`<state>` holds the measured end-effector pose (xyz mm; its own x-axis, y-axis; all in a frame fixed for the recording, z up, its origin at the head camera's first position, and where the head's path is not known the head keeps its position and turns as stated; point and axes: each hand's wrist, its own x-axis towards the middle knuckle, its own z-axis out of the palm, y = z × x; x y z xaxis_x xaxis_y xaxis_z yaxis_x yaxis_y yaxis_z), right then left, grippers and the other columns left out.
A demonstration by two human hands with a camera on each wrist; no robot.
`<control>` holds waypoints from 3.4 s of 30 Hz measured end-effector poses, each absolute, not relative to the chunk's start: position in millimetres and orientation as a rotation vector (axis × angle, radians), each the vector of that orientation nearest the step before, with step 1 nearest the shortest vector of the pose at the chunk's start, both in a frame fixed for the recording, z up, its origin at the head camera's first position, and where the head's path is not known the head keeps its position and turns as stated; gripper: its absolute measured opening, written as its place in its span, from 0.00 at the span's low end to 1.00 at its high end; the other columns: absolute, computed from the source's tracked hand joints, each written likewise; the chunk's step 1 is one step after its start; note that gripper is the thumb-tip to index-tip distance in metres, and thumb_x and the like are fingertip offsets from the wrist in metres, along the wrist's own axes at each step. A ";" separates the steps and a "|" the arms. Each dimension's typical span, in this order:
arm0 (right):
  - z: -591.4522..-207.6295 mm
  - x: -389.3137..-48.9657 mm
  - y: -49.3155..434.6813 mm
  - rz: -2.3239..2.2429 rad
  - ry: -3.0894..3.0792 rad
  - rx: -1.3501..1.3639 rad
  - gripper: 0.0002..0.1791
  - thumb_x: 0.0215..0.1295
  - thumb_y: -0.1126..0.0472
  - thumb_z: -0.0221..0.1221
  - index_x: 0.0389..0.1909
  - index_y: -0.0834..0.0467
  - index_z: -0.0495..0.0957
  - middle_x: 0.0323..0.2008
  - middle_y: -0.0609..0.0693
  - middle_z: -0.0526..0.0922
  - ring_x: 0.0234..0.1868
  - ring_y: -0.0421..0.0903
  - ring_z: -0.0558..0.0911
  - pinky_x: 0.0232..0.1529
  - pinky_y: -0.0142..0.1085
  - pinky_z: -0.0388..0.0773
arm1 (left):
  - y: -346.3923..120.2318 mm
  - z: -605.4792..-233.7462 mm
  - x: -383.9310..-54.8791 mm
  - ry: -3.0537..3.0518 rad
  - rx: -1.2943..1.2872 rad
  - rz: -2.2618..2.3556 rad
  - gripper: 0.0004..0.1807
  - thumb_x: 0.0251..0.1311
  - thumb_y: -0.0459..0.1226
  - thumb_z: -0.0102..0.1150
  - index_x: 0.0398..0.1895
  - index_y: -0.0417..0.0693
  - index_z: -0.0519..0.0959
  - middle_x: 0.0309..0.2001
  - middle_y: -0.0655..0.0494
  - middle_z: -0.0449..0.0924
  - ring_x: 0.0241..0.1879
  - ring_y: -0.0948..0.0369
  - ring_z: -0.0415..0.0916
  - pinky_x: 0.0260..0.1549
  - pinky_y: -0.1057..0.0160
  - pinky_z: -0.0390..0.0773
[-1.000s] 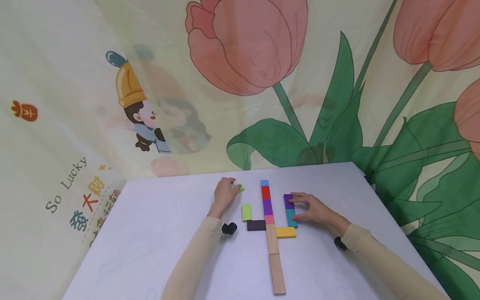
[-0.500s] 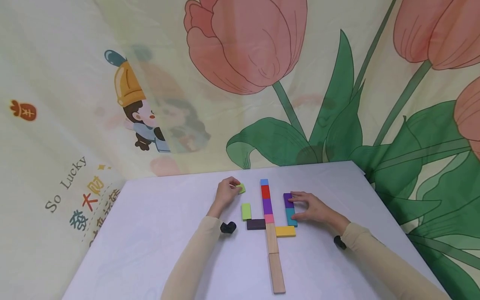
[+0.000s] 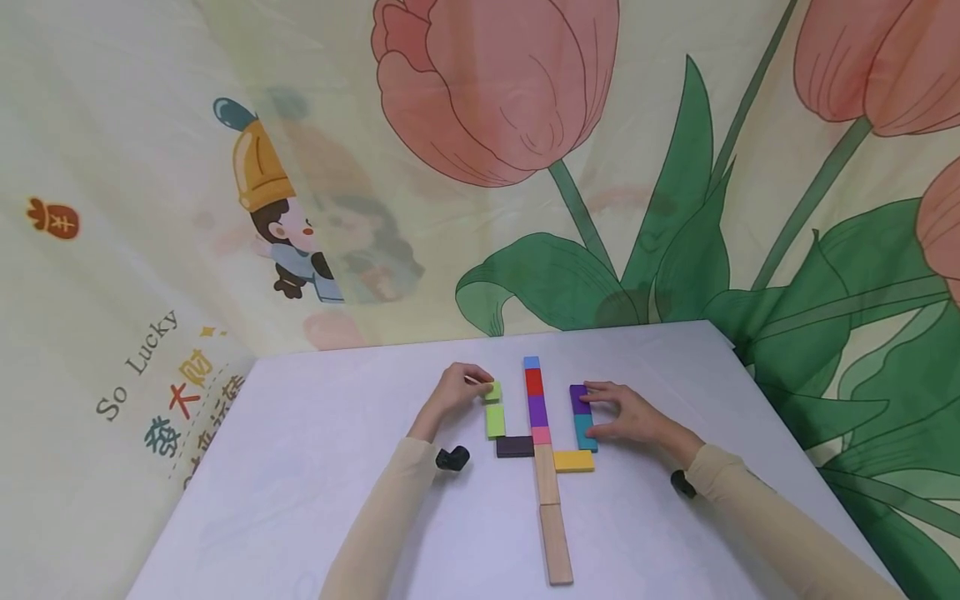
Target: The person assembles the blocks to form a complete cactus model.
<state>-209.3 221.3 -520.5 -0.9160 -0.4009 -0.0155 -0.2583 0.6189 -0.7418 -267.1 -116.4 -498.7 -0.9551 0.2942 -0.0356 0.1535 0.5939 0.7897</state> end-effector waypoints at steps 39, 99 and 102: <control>-520.8 -209.2 219.3 -1.122 2.695 -0.534 0.34 0.51 0.50 0.74 0.59 0.58 0.79 0.69 0.62 0.66 0.71 0.68 0.58 0.62 0.69 0.59 | -116.3 -512.8 -262.5 2.679 0.416 1.253 0.07 0.62 0.35 0.65 0.40 0.42 0.87 0.36 0.54 0.85 0.34 0.63 0.76 0.38 0.65 0.76; -522.3 -210.4 222.1 -1.130 2.690 -0.531 0.35 0.50 0.50 0.75 0.59 0.58 0.79 0.69 0.62 0.66 0.71 0.68 0.58 0.63 0.69 0.59 | -131.4 -506.2 -246.2 2.642 0.794 0.978 0.33 0.49 0.41 0.76 0.60 0.41 0.77 0.52 0.50 0.76 0.50 0.56 0.74 0.55 0.57 0.74; -523.6 -211.1 222.6 -1.137 2.686 -0.538 0.34 0.50 0.50 0.75 0.59 0.58 0.79 0.69 0.62 0.66 0.71 0.67 0.58 0.63 0.68 0.60 | -131.5 -507.0 -246.6 2.642 0.789 0.982 0.33 0.49 0.41 0.76 0.60 0.41 0.77 0.52 0.50 0.76 0.50 0.56 0.74 0.55 0.57 0.73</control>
<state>-211.1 222.6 -523.6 -0.9193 -0.3930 -0.0195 -0.2595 0.6429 -0.7207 -246.6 -131.5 -507.0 -0.8335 0.5524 -0.0132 0.4098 0.6339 0.6559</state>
